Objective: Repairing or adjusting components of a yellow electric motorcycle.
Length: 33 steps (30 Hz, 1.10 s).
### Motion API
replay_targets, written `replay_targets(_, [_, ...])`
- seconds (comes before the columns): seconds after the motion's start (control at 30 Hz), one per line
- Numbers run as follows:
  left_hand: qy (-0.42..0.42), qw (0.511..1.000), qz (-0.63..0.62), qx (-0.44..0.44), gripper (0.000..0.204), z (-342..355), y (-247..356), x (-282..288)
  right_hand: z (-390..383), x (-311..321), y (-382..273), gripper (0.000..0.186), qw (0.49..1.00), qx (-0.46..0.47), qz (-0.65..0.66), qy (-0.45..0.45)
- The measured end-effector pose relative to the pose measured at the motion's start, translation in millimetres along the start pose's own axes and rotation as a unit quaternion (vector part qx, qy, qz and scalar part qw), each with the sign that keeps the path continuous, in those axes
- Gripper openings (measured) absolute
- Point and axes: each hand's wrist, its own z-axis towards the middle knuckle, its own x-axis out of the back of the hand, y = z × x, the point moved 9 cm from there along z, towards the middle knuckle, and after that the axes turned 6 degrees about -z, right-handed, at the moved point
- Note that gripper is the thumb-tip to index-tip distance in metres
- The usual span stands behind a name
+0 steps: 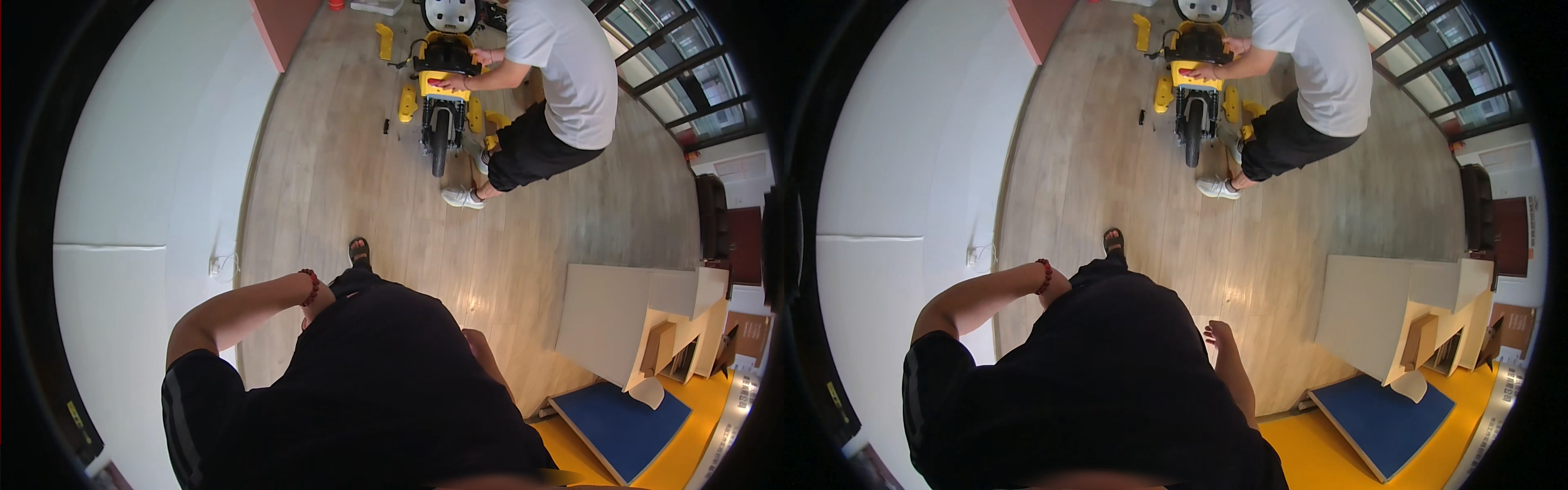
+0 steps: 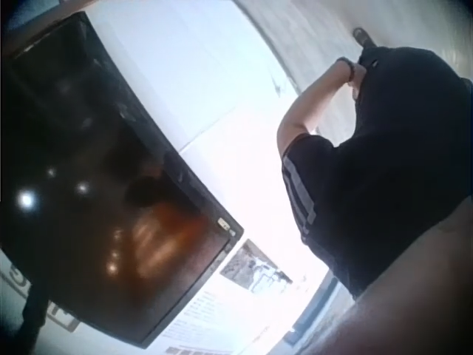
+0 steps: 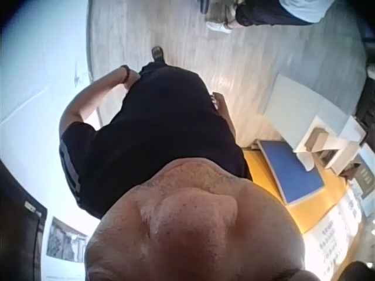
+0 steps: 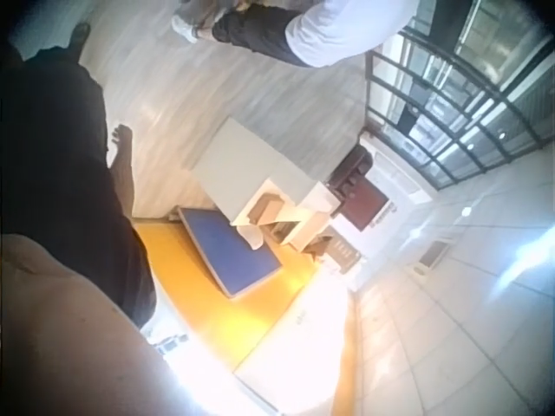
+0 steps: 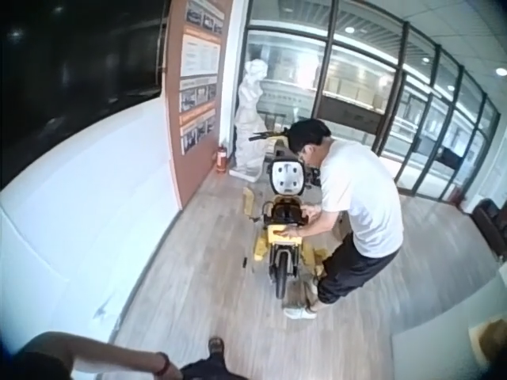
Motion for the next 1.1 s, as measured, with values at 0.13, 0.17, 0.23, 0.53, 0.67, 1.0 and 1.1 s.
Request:
replay_targets(0.13, [0.026, 0.998, 0.063, -0.015, 0.035, -34, -23, 17, 16, -24, -84, 0.029, 0.998, -0.013, 0.013, 0.066])
replay_targets(0.17, [0.034, 0.997, 0.072, -0.012, 0.035, -43, -30, 18, 19, -35, -99, 0.030, 0.998, -0.007, 0.021, 0.055])
replay_targets(0.23, [0.040, 0.998, 0.032, 0.035, 0.036, -61, -53, 12, 29, -54, -125, 0.031, 0.998, -0.010, 0.014, 0.067])
replay_targets(0.53, [0.159, 0.983, -0.081, 0.042, 0.040, -112, -89, 10, 64, -130, -199, 0.009, 0.720, 0.291, -0.630, -0.023])
replay_targets(0.67, [0.161, 0.978, -0.118, 0.065, 0.043, -129, -98, 10, 109, -105, -187, 0.007, 0.902, 0.061, -0.428, 0.002])
replay_targets(1.0, [0.165, 0.947, -0.224, 0.162, 0.037, -228, -158, 67, 187, -208, -370, 0.014, 0.568, 0.262, -0.773, -0.106])
replay_targets(1.1, [0.191, 0.925, -0.267, 0.193, 0.034, -258, -188, 78, 197, -200, -401, 0.009, 0.981, -0.085, -0.172, 0.009])
